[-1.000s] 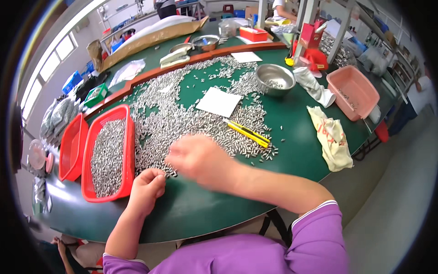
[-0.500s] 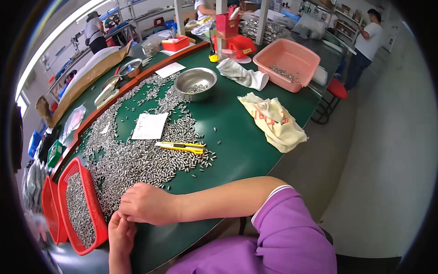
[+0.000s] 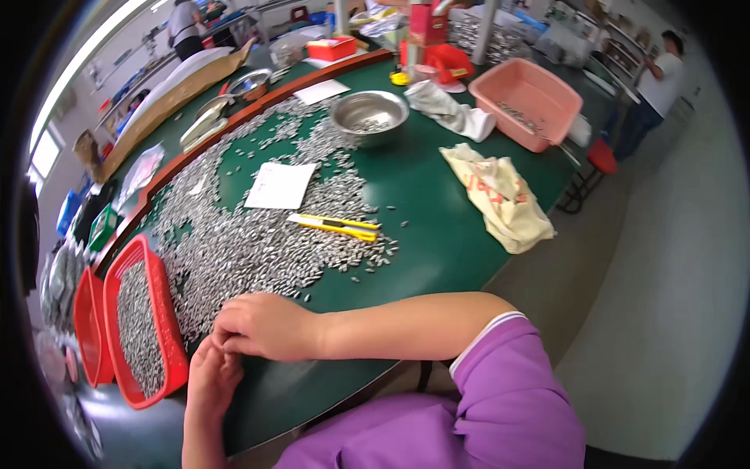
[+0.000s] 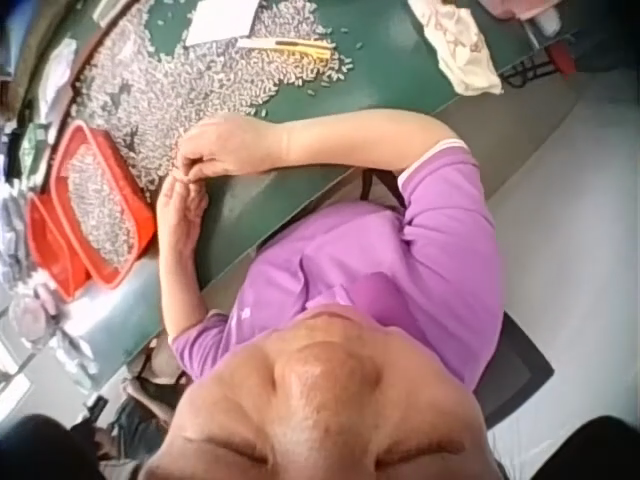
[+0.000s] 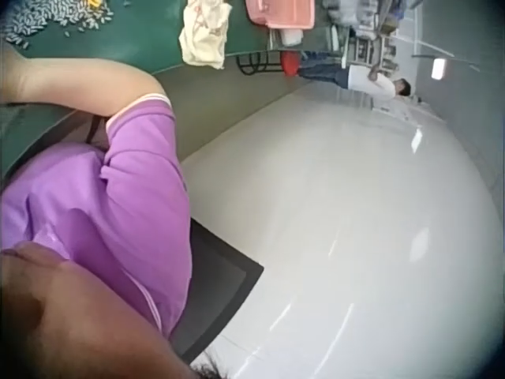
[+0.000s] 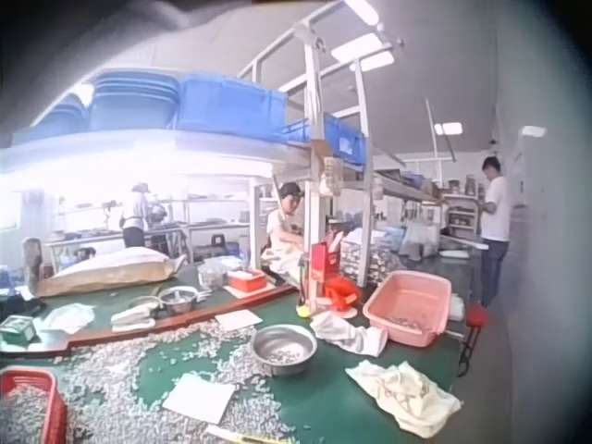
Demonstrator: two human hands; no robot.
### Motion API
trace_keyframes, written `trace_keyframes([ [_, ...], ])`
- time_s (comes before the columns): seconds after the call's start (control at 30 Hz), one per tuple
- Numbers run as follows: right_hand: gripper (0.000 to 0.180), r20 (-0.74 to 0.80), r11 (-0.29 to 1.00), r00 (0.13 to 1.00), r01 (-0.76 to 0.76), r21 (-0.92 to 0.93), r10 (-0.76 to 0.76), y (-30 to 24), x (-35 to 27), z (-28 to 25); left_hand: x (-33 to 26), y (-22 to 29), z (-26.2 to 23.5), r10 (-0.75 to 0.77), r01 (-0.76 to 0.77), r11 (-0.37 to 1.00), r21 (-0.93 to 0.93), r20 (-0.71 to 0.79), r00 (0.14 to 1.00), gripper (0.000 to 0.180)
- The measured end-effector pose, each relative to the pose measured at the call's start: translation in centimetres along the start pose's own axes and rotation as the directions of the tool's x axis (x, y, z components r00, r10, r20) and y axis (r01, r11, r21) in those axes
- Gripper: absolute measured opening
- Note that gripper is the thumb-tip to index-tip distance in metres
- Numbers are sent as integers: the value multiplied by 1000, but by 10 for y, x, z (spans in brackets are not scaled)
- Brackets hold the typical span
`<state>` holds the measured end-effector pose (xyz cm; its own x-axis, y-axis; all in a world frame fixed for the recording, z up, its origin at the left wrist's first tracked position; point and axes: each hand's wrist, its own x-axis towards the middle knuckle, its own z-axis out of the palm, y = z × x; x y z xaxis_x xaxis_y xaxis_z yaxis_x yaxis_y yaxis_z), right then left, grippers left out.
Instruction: Inspecting and sorting small metal components on a factory workbench.
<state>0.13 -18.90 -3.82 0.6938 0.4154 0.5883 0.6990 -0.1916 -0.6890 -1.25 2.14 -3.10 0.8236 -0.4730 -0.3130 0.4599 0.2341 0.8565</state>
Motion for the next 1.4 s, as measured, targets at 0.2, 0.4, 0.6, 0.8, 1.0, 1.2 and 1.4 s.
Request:
trace_keyframes([
  [0.2,13,-11,979,998,53,-197,-57,-2,1,-4,4,7,3,-48,49,998,-28,48,998,8],
  [0.4,24,-66,946,985,131,-298,-157,-7,1,-3,2,5,0,-40,59,988,-145,132,990,15],
  [0.6,35,39,822,960,257,-509,-276,-11,4,-13,6,1,-4,-39,79,969,-235,168,985,16],
  [0.8,18,4,774,991,108,-624,-135,-9,13,-30,9,9,-3,47,-14,968,-249,126,991,11],
  [1.0,18,10,822,1000,-5,-570,13,-8,12,-34,9,7,-4,-18,35,973,-227,76,997,9],
  [1.2,15,117,792,993,49,-609,29,8,3,-14,8,7,-3,-8,24,985,-169,96,995,10],
  [1.4,13,121,793,988,-3,-609,96,6,1,-16,9,5,-2,-17,39,980,-193,117,993,14],
])
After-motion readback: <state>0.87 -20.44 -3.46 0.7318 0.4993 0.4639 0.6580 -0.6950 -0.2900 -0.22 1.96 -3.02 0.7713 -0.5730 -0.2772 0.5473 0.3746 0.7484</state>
